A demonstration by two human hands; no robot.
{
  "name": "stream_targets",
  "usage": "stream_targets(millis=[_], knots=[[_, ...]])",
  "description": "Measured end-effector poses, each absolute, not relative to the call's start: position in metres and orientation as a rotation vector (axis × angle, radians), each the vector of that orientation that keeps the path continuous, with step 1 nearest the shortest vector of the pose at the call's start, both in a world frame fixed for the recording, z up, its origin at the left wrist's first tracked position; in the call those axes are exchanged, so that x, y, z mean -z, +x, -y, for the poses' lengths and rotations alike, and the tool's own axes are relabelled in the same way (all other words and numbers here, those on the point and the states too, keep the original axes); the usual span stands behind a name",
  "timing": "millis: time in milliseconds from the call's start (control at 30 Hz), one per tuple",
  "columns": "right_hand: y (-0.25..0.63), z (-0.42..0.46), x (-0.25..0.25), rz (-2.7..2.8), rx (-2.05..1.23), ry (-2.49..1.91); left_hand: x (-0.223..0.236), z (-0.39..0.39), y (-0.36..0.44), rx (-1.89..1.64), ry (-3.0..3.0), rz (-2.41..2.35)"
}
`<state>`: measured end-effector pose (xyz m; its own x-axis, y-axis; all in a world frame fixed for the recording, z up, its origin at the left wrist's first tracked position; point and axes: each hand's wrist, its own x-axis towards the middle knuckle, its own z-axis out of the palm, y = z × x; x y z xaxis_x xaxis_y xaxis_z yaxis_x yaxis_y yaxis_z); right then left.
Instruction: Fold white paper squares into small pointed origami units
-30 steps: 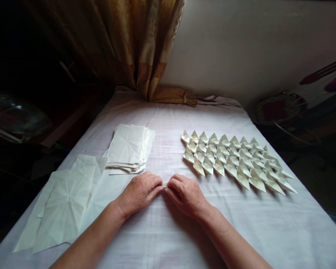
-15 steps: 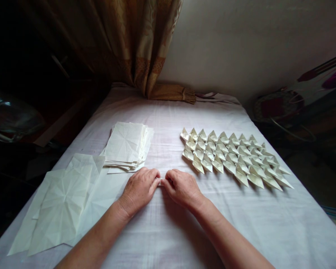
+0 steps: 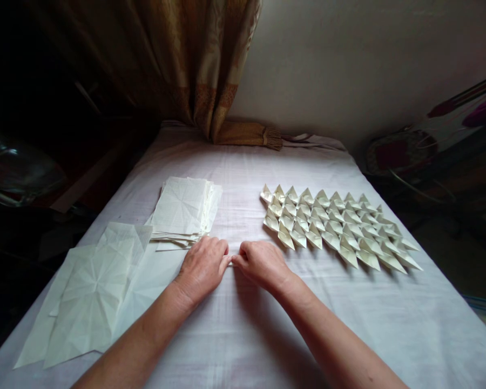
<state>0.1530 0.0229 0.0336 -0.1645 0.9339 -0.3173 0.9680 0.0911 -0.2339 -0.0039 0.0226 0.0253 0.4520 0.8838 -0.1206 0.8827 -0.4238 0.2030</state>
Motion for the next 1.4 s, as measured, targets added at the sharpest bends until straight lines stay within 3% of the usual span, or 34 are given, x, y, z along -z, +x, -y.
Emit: stream_targets(millis=[567,1000,1233,1400], knots=[[0.162,0.006,-0.009,-2.433,0.604,2.298,-0.011,-0.014,-0.015,-0.27,2.431,-1.546],[0.17,0.012,0.009,-2.68,0.66,2.446,0.006,0.019,-0.019,-0.664,2.855,-1.316],[0.168,0.013,0.014,-2.7,0.532,2.482,0.018,0.029,-0.028,-0.566,2.867,-1.306],[0.168,0.023,0.016,-2.977,0.249,2.301,0.018,0.028,-0.029,-0.532,2.932,-1.304]])
